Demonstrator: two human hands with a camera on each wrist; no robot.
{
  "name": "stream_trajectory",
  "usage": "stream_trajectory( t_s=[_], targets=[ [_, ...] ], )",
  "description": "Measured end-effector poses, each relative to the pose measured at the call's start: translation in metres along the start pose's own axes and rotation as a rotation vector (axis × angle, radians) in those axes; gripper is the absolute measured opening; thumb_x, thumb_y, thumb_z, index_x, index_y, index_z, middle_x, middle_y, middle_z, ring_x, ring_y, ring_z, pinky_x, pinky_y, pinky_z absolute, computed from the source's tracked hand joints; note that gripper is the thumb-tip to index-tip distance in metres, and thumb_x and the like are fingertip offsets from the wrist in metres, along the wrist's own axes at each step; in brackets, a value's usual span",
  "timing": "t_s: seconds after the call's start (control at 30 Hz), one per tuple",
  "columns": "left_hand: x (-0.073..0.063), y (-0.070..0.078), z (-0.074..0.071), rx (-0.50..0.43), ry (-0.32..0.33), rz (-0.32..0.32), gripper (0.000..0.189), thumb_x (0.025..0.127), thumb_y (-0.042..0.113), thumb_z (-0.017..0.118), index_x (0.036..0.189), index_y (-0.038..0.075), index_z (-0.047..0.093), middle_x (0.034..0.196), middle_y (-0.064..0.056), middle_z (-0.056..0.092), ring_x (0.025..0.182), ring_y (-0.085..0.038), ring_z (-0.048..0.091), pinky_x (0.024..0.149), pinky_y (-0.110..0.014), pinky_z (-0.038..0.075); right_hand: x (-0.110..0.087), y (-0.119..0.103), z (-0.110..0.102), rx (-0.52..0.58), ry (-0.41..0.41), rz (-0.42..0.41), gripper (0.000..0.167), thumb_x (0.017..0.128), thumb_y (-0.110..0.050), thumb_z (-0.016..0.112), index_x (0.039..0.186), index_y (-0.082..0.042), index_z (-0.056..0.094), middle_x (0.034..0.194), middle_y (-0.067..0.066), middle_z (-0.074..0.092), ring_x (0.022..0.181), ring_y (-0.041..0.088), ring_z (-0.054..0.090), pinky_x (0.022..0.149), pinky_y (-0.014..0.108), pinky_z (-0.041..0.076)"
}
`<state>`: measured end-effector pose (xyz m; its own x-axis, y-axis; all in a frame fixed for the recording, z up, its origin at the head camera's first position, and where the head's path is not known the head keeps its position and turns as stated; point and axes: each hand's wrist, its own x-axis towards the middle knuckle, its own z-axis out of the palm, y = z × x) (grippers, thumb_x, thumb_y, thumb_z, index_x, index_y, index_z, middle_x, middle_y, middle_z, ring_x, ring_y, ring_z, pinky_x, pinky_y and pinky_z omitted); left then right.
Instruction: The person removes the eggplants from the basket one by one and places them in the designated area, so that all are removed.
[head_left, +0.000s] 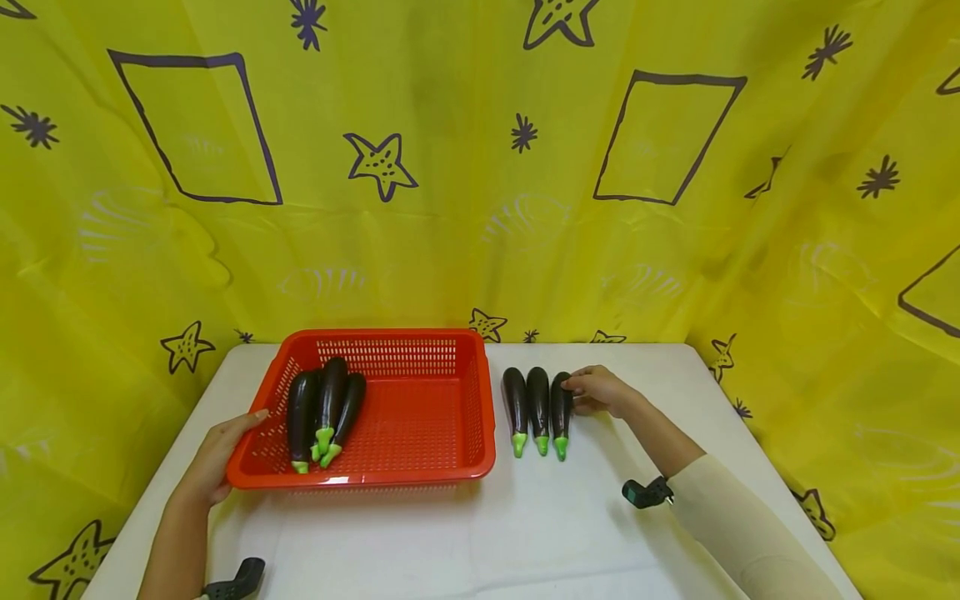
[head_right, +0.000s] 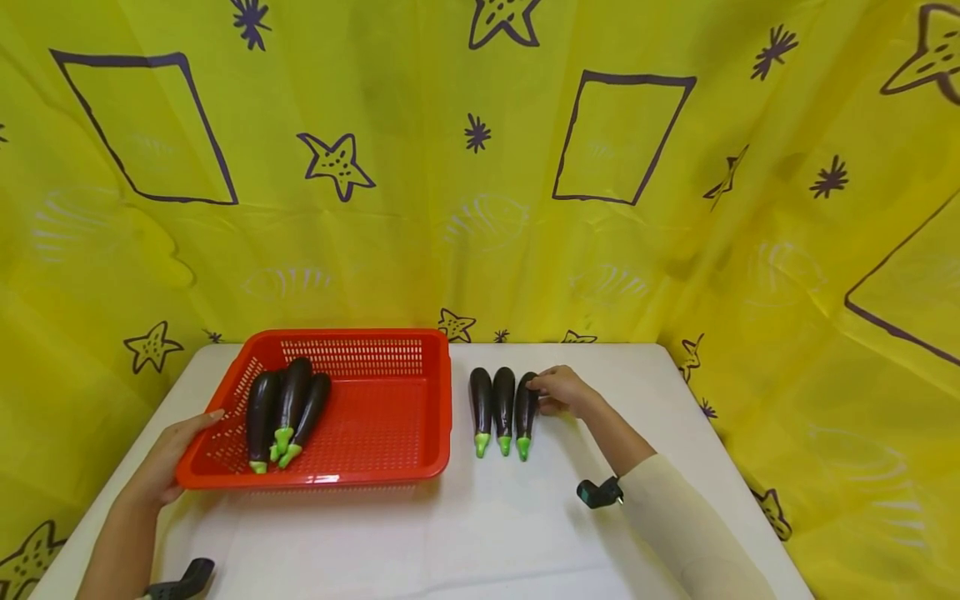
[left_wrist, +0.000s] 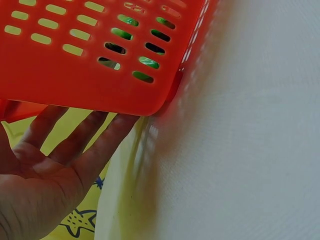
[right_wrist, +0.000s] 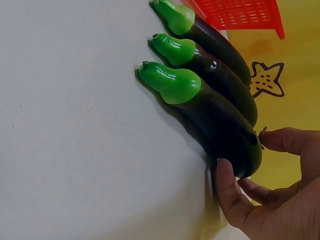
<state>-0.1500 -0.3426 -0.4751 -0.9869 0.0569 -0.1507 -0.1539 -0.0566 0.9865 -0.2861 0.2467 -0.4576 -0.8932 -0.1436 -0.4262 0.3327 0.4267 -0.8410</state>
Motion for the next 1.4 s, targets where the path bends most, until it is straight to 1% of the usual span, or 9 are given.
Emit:
stream_trajectory(
  t_s=[0.27, 0.43, 0.63, 0.73, 1.0, 1.2, 1.3, 1.37, 1.4],
  targets=[
    [-0.0011, -0.001, -0.0003, -0.012, -0.011, 0.017, 0.036, 0.114, 0.025, 0.043, 0.136, -0.001, 0.057, 0.107, 0.002, 0.074, 0.091, -0.023, 0.077, 0.074, -0.043, 0.064, 0.0007, 0.0033, 0.0011, 0.024, -0.006, -0.004, 0.037, 0.103, -0.007, 0.062, 0.13, 0.015, 0.05, 0.108, 0.022, 0.062, 0.074, 0.018, 0.068, 0.071, 0.027, 0.062],
    [-0.0005, -0.0013, -0.0003, -0.012, -0.006, 0.007, 0.038, 0.114, 0.026, 0.044, 0.137, -0.003, 0.055, 0.107, 0.002, 0.074, 0.09, -0.023, 0.077, 0.074, -0.043, 0.064, -0.0001, 0.0033, 0.0019, 0.047, -0.012, -0.025, 0.037, 0.102, -0.005, 0.062, 0.129, 0.017, 0.049, 0.108, 0.022, 0.062, 0.075, 0.019, 0.069, 0.073, 0.028, 0.063],
    [0.0003, -0.002, -0.0005, -0.012, 0.0, 0.003, 0.04, 0.114, 0.026, 0.043, 0.138, -0.004, 0.053, 0.107, 0.002, 0.074, 0.091, -0.022, 0.077, 0.074, -0.043, 0.064, 0.0, 0.0031, 0.0035, 0.068, -0.024, -0.027, 0.033, 0.102, -0.007, 0.064, 0.125, 0.013, 0.052, 0.103, 0.017, 0.064, 0.075, 0.018, 0.068, 0.073, 0.028, 0.063],
    [0.0002, -0.0021, -0.0003, -0.009, 0.003, 0.001, 0.04, 0.114, 0.026, 0.044, 0.138, -0.005, 0.053, 0.107, 0.002, 0.074, 0.09, -0.022, 0.077, 0.074, -0.043, 0.064, -0.0009, 0.0028, 0.0036, 0.06, -0.02, -0.028, 0.036, 0.102, -0.008, 0.064, 0.127, 0.014, 0.051, 0.104, 0.017, 0.064, 0.075, 0.017, 0.067, 0.073, 0.028, 0.063],
    [0.0005, -0.0022, -0.0004, -0.016, -0.007, 0.014, 0.038, 0.114, 0.026, 0.044, 0.136, -0.002, 0.056, 0.107, 0.001, 0.074, 0.09, -0.023, 0.077, 0.073, -0.042, 0.065, 0.0008, 0.0022, 0.0017, 0.003, 0.014, -0.022, 0.042, 0.103, -0.011, 0.064, 0.132, 0.016, 0.051, 0.112, 0.023, 0.06, 0.076, 0.019, 0.068, 0.074, 0.029, 0.063],
    [0.0003, -0.0014, -0.0006, -0.019, -0.012, 0.012, 0.036, 0.114, 0.026, 0.043, 0.134, -0.001, 0.058, 0.106, 0.001, 0.075, 0.089, -0.023, 0.077, 0.073, -0.042, 0.064, -0.0004, -0.0007, -0.0013, 0.001, 0.057, -0.037, 0.044, 0.103, -0.012, 0.065, 0.133, 0.017, 0.05, 0.108, 0.021, 0.059, 0.073, 0.016, 0.065, 0.076, 0.029, 0.063],
    [0.0003, -0.0011, -0.0009, -0.02, -0.013, 0.012, 0.035, 0.114, 0.026, 0.043, 0.133, 0.001, 0.059, 0.106, 0.001, 0.074, 0.089, -0.022, 0.077, 0.074, -0.042, 0.064, 0.0007, -0.0024, -0.002, 0.034, 0.103, -0.058, 0.05, 0.105, -0.013, 0.064, 0.139, 0.018, 0.045, 0.116, 0.026, 0.059, 0.083, 0.019, 0.066, 0.081, 0.029, 0.062],
    [0.0004, -0.0011, -0.0011, -0.018, -0.014, 0.013, 0.035, 0.114, 0.026, 0.043, 0.133, 0.001, 0.059, 0.106, 0.001, 0.074, 0.089, -0.022, 0.077, 0.074, -0.042, 0.064, 0.0016, -0.0042, -0.0024, 0.068, 0.133, -0.083, 0.054, 0.106, -0.012, 0.062, 0.144, 0.019, 0.04, 0.128, 0.033, 0.057, 0.099, 0.03, 0.068, 0.087, 0.031, 0.062],
    [0.0005, -0.0012, -0.0012, -0.02, -0.014, 0.013, 0.035, 0.114, 0.026, 0.043, 0.133, 0.001, 0.059, 0.106, 0.001, 0.074, 0.089, -0.022, 0.077, 0.074, -0.042, 0.064, 0.0018, -0.0053, -0.0025, 0.081, 0.147, -0.096, 0.056, 0.107, -0.013, 0.061, 0.146, 0.02, 0.038, 0.135, 0.036, 0.054, 0.109, 0.036, 0.066, 0.091, 0.032, 0.061]
  ],
)
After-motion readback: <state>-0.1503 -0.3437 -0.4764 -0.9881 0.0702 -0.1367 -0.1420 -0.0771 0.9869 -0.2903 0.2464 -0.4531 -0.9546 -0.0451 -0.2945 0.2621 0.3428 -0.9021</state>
